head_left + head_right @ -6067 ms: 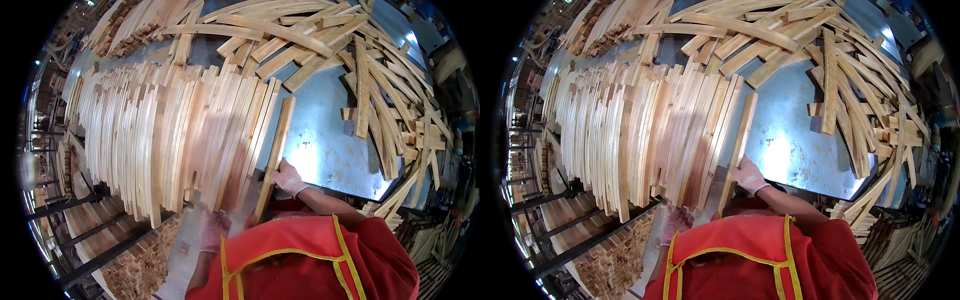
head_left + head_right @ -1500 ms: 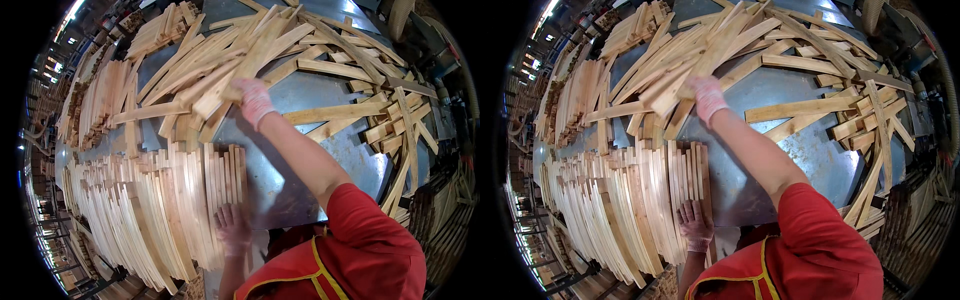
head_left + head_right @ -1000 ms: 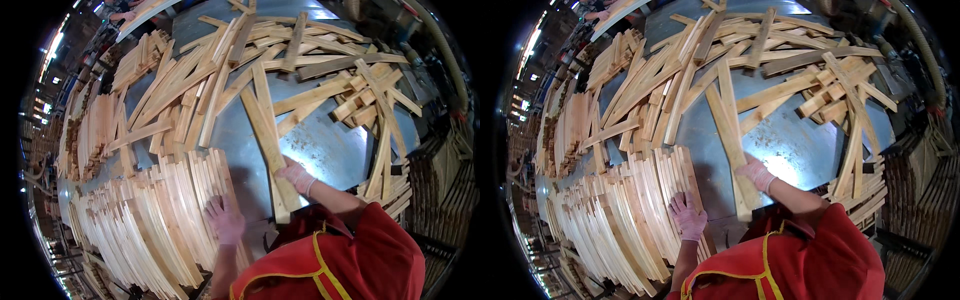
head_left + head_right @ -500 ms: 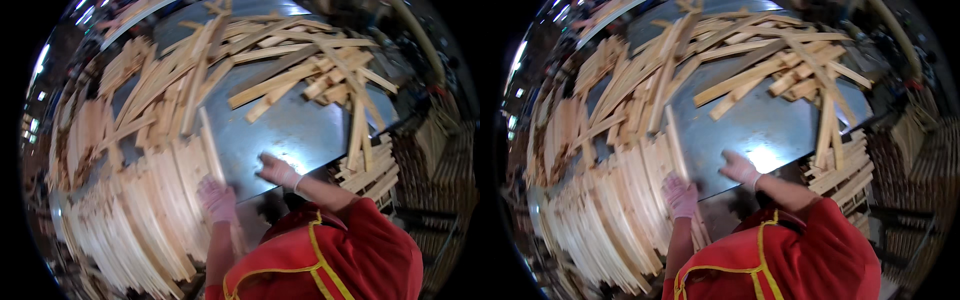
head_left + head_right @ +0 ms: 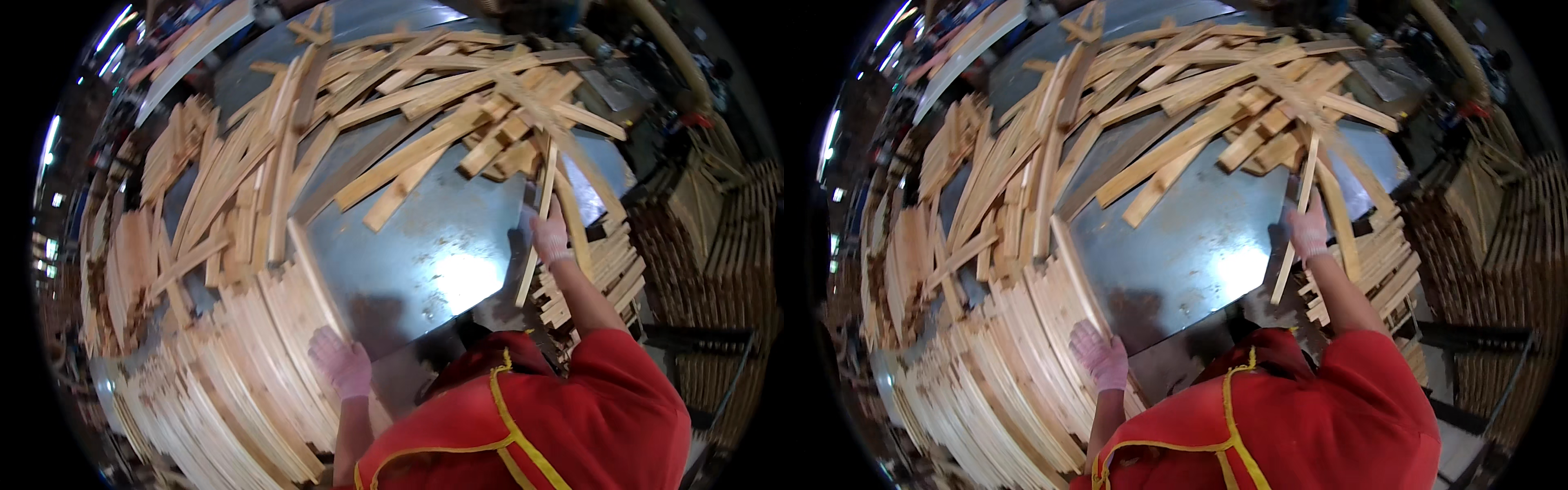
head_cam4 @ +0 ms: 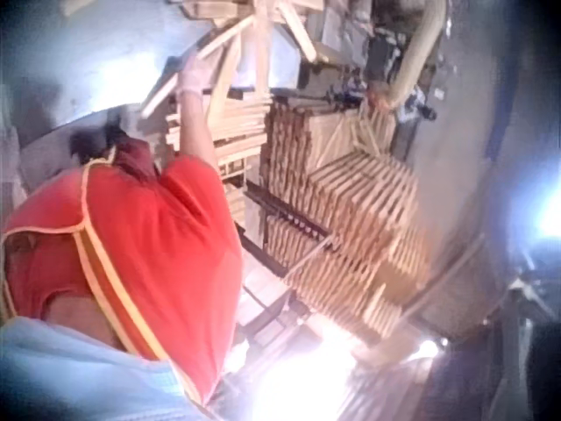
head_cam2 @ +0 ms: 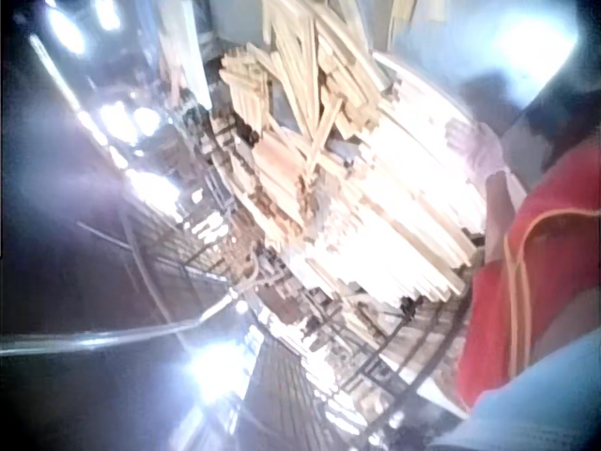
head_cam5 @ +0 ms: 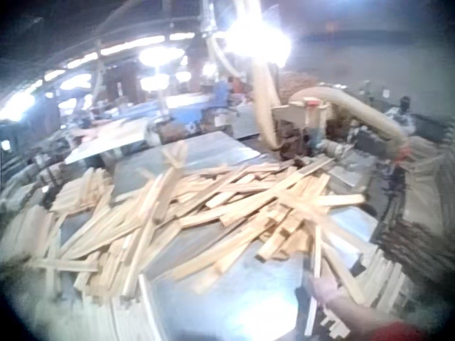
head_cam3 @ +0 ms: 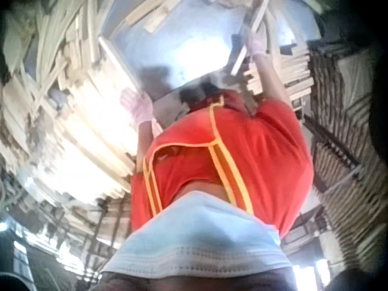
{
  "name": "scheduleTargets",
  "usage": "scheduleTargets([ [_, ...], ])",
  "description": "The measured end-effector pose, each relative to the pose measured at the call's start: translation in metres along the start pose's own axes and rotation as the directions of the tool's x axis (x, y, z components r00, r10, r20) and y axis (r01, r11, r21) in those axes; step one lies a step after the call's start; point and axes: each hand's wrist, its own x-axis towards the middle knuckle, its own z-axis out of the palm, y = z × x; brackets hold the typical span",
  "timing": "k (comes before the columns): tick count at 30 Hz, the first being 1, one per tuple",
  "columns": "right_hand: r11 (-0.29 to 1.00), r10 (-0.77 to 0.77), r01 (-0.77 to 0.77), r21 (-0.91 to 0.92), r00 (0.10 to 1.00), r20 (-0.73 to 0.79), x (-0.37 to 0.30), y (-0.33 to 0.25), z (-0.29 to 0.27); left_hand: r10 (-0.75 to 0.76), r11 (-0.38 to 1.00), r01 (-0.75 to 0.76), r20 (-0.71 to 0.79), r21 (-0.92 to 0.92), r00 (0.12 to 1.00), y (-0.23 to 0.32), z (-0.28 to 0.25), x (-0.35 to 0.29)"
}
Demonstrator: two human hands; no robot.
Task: The person picks up individual wooden planks from a large pile on a metal table and stacks them neatly. They repeatedly gather planks, align them, and place them into a growing stack, occasionally moving the stack to a nearby rack.
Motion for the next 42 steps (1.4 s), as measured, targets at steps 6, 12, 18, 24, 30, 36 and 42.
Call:
scheduleTargets([
  [6, 0.987, 0.149, -0.069, -0.148, 0.753, 0.641, -0.215, -0.024, 0.122, 0.113, 0.992, -0.118, -0.140, -0.032, 0.984, -0.005, -0.002, -0.003],
  [12, 0.850, 0.038, 0.515, -0.116, 0.160, 0.986, -0.265, -0.072, 0.208, 0.179, 0.949, -0.232, -0.241, -0.213, 0.954, -0.015, -0.008, -0.001],
  [18, 0.883, -0.222, 0.463, -0.084, 0.568, 0.792, -0.114, -0.090, 0.130, 0.215, 0.949, -0.255, -0.212, -0.183, 0.953, -0.001, -0.028, -0.003],
  [24, 0.649, -0.428, 0.352, -0.675, 0.902, 0.059, 0.106, -0.083, -0.012, 0.189, 0.973, -0.213, -0.216, -0.092, 0.958, 0.012, -0.023, 0.000],
  [30, 0.502, -0.201, 0.126, -0.855, 0.979, 0.026, 0.170, -0.078, -0.048, 0.197, 0.975, -0.210, -0.170, -0.068, 0.966, 0.012, -0.029, 0.003],
  [36, 0.737, -0.092, -0.092, -0.670, 0.968, -0.234, 0.191, 0.041, -0.123, 0.210, 0.959, -0.258, -0.318, -0.119, 0.925, 0.010, -0.012, 0.001],
  [42, 0.721, 0.206, -0.353, -0.596, 0.931, -0.303, 0.192, 0.060, -0.133, 0.216, 0.946, -0.287, -0.371, -0.149, 0.903, 0.015, -0.018, 0.000],
])
